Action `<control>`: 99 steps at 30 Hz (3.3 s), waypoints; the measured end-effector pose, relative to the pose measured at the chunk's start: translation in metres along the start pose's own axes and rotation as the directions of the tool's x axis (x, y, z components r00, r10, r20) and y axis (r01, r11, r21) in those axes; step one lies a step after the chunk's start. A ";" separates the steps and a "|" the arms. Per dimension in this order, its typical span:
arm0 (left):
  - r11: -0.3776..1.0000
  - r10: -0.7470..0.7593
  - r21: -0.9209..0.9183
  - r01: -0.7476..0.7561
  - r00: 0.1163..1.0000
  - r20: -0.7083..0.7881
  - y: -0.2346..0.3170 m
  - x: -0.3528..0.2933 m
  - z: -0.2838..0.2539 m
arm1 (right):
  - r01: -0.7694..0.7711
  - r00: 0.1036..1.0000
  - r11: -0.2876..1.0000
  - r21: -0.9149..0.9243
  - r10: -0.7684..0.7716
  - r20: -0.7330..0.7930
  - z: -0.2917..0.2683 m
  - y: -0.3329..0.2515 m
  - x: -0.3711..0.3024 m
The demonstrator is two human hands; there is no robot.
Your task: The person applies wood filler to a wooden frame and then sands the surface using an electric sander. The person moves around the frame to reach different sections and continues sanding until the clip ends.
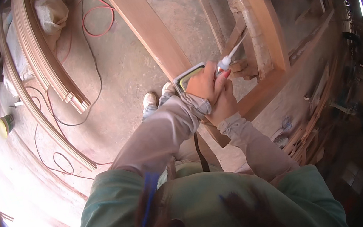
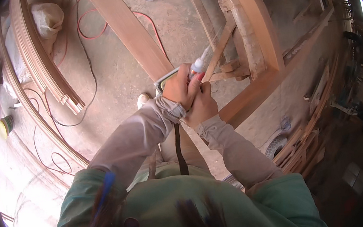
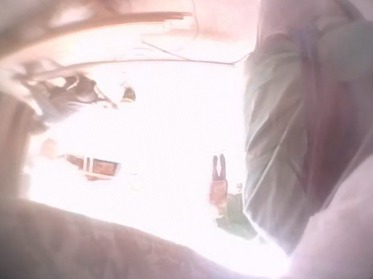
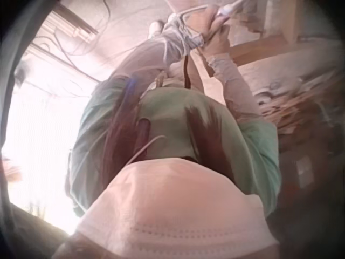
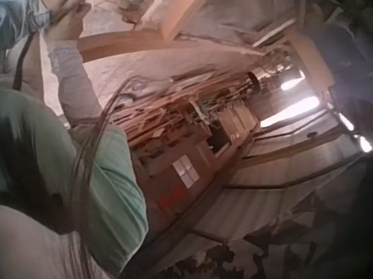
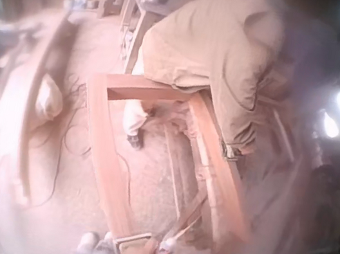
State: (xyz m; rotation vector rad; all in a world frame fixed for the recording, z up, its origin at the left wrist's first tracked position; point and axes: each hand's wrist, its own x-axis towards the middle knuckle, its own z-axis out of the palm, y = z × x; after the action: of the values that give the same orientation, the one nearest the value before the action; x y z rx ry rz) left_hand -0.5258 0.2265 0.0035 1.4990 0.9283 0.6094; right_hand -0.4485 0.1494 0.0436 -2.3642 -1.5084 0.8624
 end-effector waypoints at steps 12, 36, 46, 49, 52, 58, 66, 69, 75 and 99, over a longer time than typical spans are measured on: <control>0.998 -0.025 -0.053 0.020 0.994 -0.104 0.008 0.039 -0.017 | 0.152 0.985 0.978 0.142 -0.139 -0.103 -0.009 -0.001 0.046; 0.979 0.189 0.194 -0.062 0.629 -0.754 -0.131 0.171 -0.131 | -0.493 0.807 0.480 0.726 -0.060 0.588 0.021 0.234 0.078; 0.932 0.240 0.354 0.082 0.593 -0.769 -0.155 0.175 -0.155 | -0.501 0.772 0.524 0.689 -0.090 0.630 0.026 0.163 0.188; 0.950 0.202 0.305 0.065 0.618 -0.760 -0.145 0.178 -0.143 | -0.617 0.702 0.514 0.596 0.018 0.712 0.009 0.194 0.134; 0.931 0.198 0.338 0.138 0.587 -0.785 -0.137 0.174 -0.144 | -0.684 0.667 0.481 0.548 0.110 0.737 0.025 0.247 0.067; 0.933 0.189 0.332 0.141 0.593 -0.783 -0.126 0.173 -0.135 | -0.658 0.701 0.475 0.585 0.103 0.705 0.032 0.268 0.046; 0.937 0.230 0.343 0.070 0.618 -0.752 -0.178 0.178 -0.192 | -0.637 0.703 0.543 0.547 0.118 0.702 0.013 0.202 0.115; 0.951 0.160 0.288 0.115 0.611 -0.775 -0.164 0.180 -0.168 | -0.704 0.669 0.488 0.516 0.213 0.712 0.029 0.246 0.067; -0.206 -0.395 -0.830 -0.518 0.820 -0.414 -0.167 0.178 -0.194 | -0.699 0.694 0.428 0.573 0.214 0.687 0.045 0.252 0.068; -0.997 0.063 -0.040 0.063 0.998 0.009 -0.190 0.179 -0.224 | -0.658 0.743 0.400 0.638 0.208 0.636 0.032 0.228 0.075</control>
State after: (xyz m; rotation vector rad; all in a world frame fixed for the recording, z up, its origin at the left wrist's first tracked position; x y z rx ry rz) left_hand -0.6504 0.4946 -0.1728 -1.2964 -0.6096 0.8609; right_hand -0.2710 0.1075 -0.1149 -1.7905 -0.2139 1.8783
